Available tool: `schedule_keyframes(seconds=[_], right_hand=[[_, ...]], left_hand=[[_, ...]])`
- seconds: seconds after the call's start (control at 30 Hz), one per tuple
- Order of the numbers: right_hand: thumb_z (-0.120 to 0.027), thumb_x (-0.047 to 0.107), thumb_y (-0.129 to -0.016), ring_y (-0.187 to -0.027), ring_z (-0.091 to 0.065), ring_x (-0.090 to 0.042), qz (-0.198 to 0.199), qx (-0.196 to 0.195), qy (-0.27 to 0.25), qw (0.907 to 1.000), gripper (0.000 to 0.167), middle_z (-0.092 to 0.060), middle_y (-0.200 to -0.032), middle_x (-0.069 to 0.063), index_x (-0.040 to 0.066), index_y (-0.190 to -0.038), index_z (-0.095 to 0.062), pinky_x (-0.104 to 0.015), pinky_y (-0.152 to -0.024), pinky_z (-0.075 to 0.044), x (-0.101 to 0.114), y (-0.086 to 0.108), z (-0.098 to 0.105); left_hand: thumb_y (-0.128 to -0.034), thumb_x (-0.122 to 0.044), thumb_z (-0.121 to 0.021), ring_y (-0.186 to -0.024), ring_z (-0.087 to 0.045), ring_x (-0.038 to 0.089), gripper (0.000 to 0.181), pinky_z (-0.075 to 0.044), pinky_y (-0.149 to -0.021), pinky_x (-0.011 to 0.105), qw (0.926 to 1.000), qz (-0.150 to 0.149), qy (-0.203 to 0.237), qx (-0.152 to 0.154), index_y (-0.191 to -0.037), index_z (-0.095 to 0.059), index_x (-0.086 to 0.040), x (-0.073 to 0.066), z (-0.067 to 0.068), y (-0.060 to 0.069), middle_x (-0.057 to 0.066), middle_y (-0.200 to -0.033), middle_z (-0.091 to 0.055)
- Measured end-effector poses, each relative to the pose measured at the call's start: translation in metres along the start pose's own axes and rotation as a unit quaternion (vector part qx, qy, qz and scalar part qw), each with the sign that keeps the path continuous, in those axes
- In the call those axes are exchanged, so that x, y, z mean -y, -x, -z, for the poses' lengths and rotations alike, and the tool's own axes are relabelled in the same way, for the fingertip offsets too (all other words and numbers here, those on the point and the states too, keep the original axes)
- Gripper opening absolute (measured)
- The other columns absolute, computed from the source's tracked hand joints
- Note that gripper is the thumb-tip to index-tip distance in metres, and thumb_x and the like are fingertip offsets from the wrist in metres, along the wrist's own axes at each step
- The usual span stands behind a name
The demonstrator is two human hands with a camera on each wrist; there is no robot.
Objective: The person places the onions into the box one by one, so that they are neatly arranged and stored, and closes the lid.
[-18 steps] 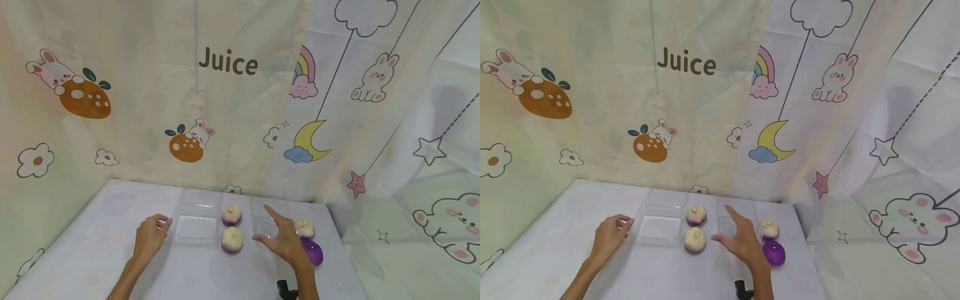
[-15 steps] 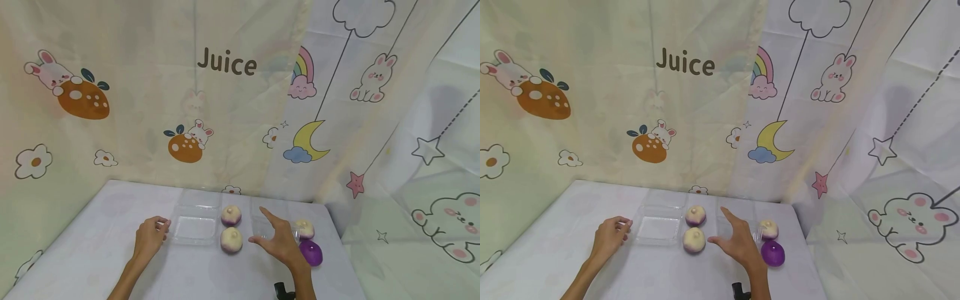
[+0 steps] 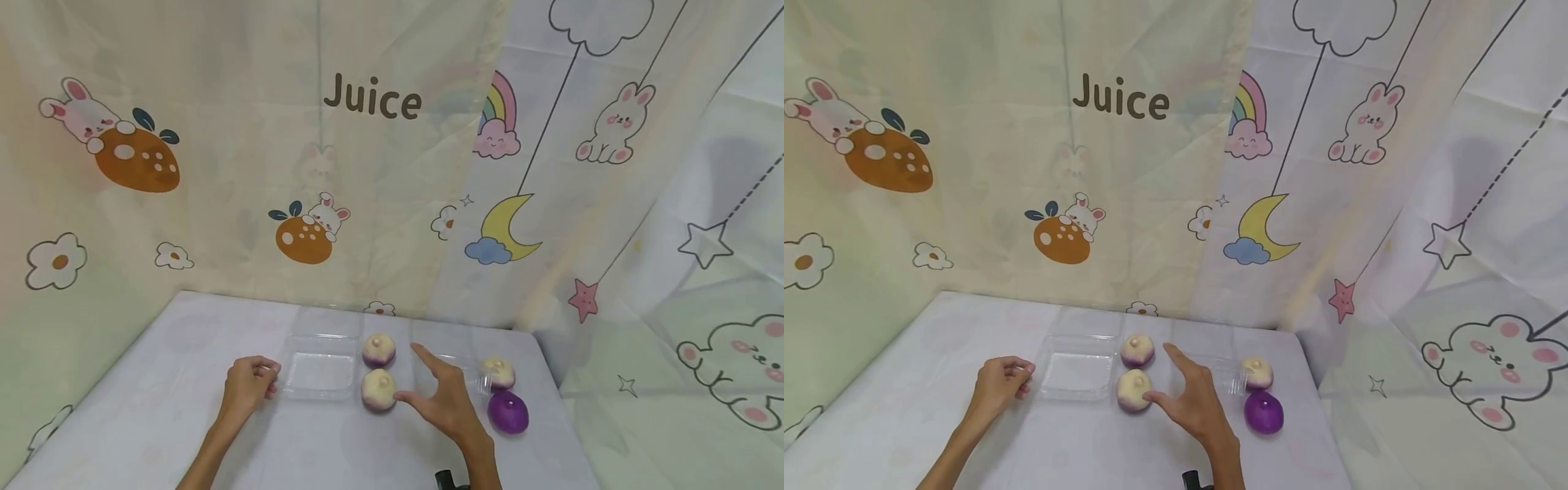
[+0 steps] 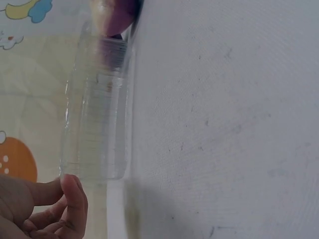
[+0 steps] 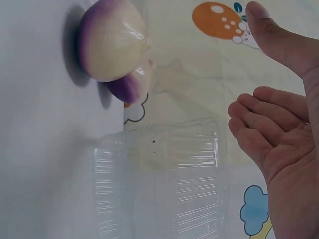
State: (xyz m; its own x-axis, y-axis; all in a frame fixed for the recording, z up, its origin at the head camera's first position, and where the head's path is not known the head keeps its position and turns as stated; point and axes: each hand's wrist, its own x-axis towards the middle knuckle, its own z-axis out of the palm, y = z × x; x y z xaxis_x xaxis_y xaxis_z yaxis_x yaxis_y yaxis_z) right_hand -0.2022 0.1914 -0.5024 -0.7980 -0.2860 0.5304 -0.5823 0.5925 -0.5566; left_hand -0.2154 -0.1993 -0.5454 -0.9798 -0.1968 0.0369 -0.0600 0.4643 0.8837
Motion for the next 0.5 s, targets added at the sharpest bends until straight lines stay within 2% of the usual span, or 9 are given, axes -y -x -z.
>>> schedule_keyframes(seconds=[0.5], right_hand=[[-0.105, 0.024, -0.071, -0.134, -0.07, -0.034, 0.005, 0.008, -0.032, 0.9994, 0.089, -0.07, -0.146, -0.016, 0.0, -0.147, -0.066, -0.05, -0.102, -0.066, 0.008, 0.003, -0.018]], left_hand=[[-0.1008, 0.002, -0.072, -0.052, -0.07, 0.015, 0.015, -0.064, -0.05, 0.029, 0.9999, -0.001, 0.011, 0.01, -0.106, -0.073, 0.016, -0.001, 0.001, -0.005, 0.018, -0.074, -0.076]])
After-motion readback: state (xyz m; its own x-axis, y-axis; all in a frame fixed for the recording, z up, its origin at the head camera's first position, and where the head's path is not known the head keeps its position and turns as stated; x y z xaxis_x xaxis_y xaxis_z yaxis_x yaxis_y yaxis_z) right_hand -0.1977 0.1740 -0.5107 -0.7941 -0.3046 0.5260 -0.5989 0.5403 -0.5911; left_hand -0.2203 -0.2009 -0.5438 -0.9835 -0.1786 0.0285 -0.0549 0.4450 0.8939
